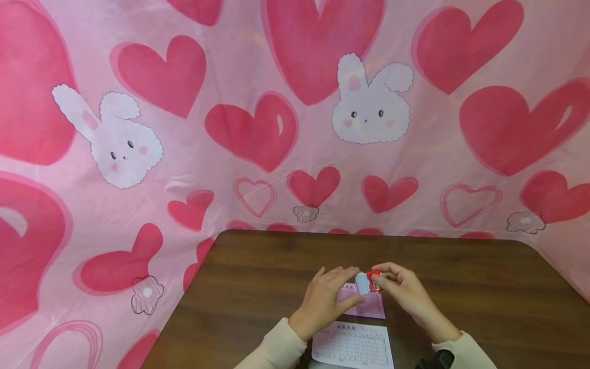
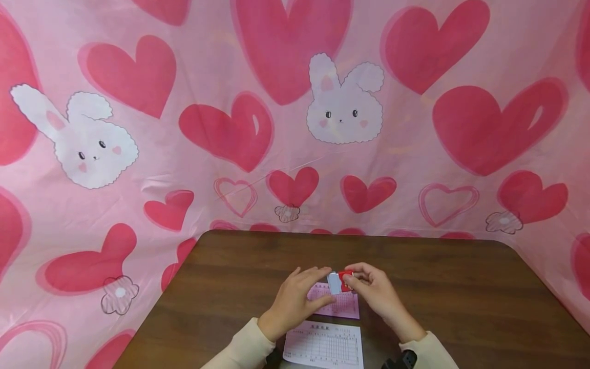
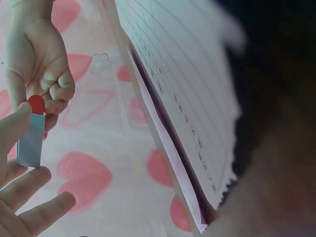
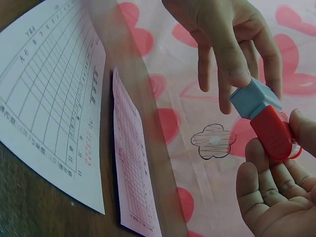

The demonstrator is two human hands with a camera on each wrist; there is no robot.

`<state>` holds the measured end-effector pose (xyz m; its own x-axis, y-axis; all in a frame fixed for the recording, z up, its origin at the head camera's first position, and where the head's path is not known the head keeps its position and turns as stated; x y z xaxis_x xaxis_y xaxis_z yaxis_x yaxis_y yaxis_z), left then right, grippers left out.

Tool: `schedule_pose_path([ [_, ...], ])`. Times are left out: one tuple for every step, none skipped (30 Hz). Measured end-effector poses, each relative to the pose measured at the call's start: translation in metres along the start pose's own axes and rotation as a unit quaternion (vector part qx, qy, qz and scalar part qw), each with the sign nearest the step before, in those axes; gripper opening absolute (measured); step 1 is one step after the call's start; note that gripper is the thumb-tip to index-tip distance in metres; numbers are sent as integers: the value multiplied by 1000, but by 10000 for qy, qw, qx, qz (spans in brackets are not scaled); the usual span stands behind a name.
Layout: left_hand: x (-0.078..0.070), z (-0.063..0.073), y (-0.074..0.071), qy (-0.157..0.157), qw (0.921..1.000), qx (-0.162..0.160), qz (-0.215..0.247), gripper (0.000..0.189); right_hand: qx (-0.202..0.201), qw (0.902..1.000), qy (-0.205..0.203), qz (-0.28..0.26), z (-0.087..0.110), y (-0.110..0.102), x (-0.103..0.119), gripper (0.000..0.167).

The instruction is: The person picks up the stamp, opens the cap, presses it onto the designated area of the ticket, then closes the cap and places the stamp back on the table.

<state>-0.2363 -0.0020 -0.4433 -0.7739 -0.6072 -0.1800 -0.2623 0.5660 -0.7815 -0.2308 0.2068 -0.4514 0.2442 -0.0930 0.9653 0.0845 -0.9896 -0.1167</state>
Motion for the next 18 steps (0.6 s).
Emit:
schedule_pose_path([
  [0, 0, 0, -3, 10000, 7, 4, 60, 24, 10000, 45, -78, 1, 0, 0, 29],
  [0, 0, 0, -13, 10000, 13, 6, 60, 52, 9998, 89, -154, 1, 1, -1, 30],
  [-1, 0, -1, -17, 10000, 10, 10, 60, 72, 9996, 136, -223, 1, 1, -1, 31],
  [-1, 0, -1, -18, 10000, -3, 8, 60, 78, 9994, 189, -281, 2, 1, -1, 32],
  [-1, 0, -1, -19, 10000, -20, 8, 60, 84, 9991, 237, -330, 2, 1, -1, 32],
  [-2, 0, -2, -14, 10000, -46, -29, 59, 101, 9990, 254, -353, 2, 2, -1, 32],
  [-2, 0, -2, -3, 10000, -78, -47, 59, 112, 9989, 268, -371, 2, 2, 0, 32],
  [-2, 0, -3, 7, 9999, -114, -49, 59, 97, 9988, 293, -384, 3, 2, 0, 32],
  [-3, 0, -4, 20, 9999, -153, -35, 59, 73, 9987, 316, -403, 3, 3, 0, 32],
  [-3, 1, -4, 32, 9998, -189, -16, 59, 73, 9986, 319, -418, 3, 3, 0, 32],
  [-3, 1, -4, 46, 9997, -223, 1, 58, 75, 9986, 307, -434, 3, 3, 1, 32],
  [-3, 1, -4, 61, 9996, -256, 30, 58, 68, 9985, 290, -452, 4, 4, 1, 32],
  [-2, 1, -5, 74, 9995, -286, 61, 58, 37, 9984, 289, -478, 4, 4, 1, 32],
  [-2, 1, -5, 75, 9994, -321, 83, 57, -1, 9983, 286, -505, 4, 4, 1, 32],
  [-1, 1, -5, 66, 9993, -362, 102, 57, -29, 9982, 277, -527, 4, 5, 2, 32],
  [-1, 1, -5, 53, 9991, -402, 116, 57, -53, 9982, 268, -543, 5, 5, 2, 32],
  [0, 1, -6, 32, 9990, -437, 130, 57, -94, 9980, 271, -563, 5, 6, 2, 32],
  [1, 1, -6, 11, 9988, -468, 149, 57, -140, 9978, 289, -579, 5, 6, 1, 32],
])
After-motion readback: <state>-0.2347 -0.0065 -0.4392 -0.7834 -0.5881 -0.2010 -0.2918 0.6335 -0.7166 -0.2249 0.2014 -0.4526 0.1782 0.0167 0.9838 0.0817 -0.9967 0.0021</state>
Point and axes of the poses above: each hand's wrist, its own z-axis away from the middle knuckle, its own y-axis out of the palm, x = y × z, the point moved 4 cm from there along -z, towards the middle knuckle, and after that the axes turned 6 degrees about -z, right-handed, at the moved point
